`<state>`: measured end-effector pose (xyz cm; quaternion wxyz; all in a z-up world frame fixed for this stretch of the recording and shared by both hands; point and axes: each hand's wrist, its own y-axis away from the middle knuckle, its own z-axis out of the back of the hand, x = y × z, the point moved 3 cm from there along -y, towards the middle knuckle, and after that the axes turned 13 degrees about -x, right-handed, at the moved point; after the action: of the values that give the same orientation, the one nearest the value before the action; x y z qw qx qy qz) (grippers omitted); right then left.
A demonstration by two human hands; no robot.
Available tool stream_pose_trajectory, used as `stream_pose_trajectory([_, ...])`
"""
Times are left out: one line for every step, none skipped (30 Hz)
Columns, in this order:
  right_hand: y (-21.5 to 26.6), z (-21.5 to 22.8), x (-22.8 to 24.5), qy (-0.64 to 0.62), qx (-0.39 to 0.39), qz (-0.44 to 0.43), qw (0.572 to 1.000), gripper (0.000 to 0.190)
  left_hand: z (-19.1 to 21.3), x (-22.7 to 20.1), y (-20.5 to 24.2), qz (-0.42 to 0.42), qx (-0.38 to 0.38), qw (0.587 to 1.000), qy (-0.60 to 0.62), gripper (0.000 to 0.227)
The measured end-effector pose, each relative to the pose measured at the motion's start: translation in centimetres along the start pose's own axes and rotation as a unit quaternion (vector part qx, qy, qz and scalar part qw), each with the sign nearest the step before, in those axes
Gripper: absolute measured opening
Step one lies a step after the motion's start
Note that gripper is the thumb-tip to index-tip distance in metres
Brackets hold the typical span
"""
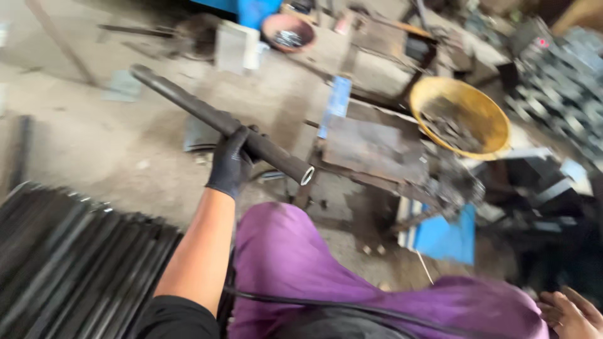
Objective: The person welds a metal pipe to a flat metal plate using a welding torch. They then pick up a metal cylinder and weld it to the same plate. The person is sitting on the floor in a workshop environment.
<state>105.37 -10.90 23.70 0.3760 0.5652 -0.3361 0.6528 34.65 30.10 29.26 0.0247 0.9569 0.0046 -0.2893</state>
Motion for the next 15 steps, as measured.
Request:
stream_pose_trajectory([0.9,2.6,-1.1,0.065,-0.041,-0.035,0.996,0.028,-0.9,1.1,0.2,0.016,-0.002,1.0,-0.001,0.041])
stream_pose_trajectory([2.0,5.4,-2.3,0.139,-0.075,-0.077,0.985,0.029,-1.8,2.2,0.1,0.032,-0.005,0.999,-0.001,0.04])
stream_pose_trajectory([2.9,7.1,-3.8,0.202,-0.096,-0.116,0.968,0.03,-2.7,3.0,0.0,0.041,-0.006,0.999,-0.002,0.038])
stream_pose_trajectory([4.2,8.7,-5.4,0.249,-0.105,-0.158,0.95,0.032,-3.5,4.1,0.2,0.053,0.01,0.998,-0.013,0.035])
stream_pose_trajectory([4.9,9.3,-6.9,0.316,-0.108,-0.174,0.926,0.039,-4.7,4.9,0.1,0.058,0.029,0.998,-0.02,0.033])
stream_pose_trajectory([5.6,9.9,-8.5,0.315,-0.101,-0.212,0.92,0.04,-5.9,5.9,0.0,0.063,0.049,0.996,-0.028,0.031])
stream_pose_trajectory([6.5,9.8,-10.2,0.29,-0.086,-0.25,0.92,0.04,-7.0,6.8,0.0,0.07,0.056,0.996,-0.022,0.03])
stream_pose_trajectory([7.1,9.7,-11.5,0.257,-0.075,-0.285,0.92,0.04,-8.1,7.7,0.0,0.076,0.063,0.995,-0.016,0.03])
stream_pose_trajectory([7.9,9.1,-12.7,0.207,-0.062,-0.308,0.926,0.04,-8.9,8.6,0.2,0.084,0.068,0.994,-0.013,0.03])
stream_pose_trajectory([8.5,8.4,-13.6,0.162,-0.05,-0.33,0.928,0.04,-9.8,9.4,0.4,0.092,0.06,0.994,-0.008,0.03])
stream_pose_trajectory([8.5,7.3,-14.0,0.113,-0.035,-0.347,0.93,0.041,-10.9,10.4,0.3,0.098,0.053,0.994,-0.003,0.03])
stream_pose_trajectory([8.9,7.0,-14.6,0.069,-0.03,-0.354,0.932,0.041,-11.8,11.2,0.2,0.104,0.047,0.993,0.002,0.03])
stream_pose_trajectory([9.6,7.1,-14.6,0.028,-0.027,-0.361,0.932,0.041,-12.6,11.9,0.3,0.096,0.05,0.994,0.002,0.031])
stream_pose_trajectory([10.5,6.8,-13.9,-0.01,-0.023,-0.363,0.931,0.042,-13.3,12.7,0.3,0.088,0.054,0.995,0.002,0.031])
stream_pose_trajectory([11.2,6.7,-13.3,-0.029,-0.025,-0.361,0.932,0.042,-13.9,13.5,0.2,0.079,0.058,0.995,0.002,0.032])
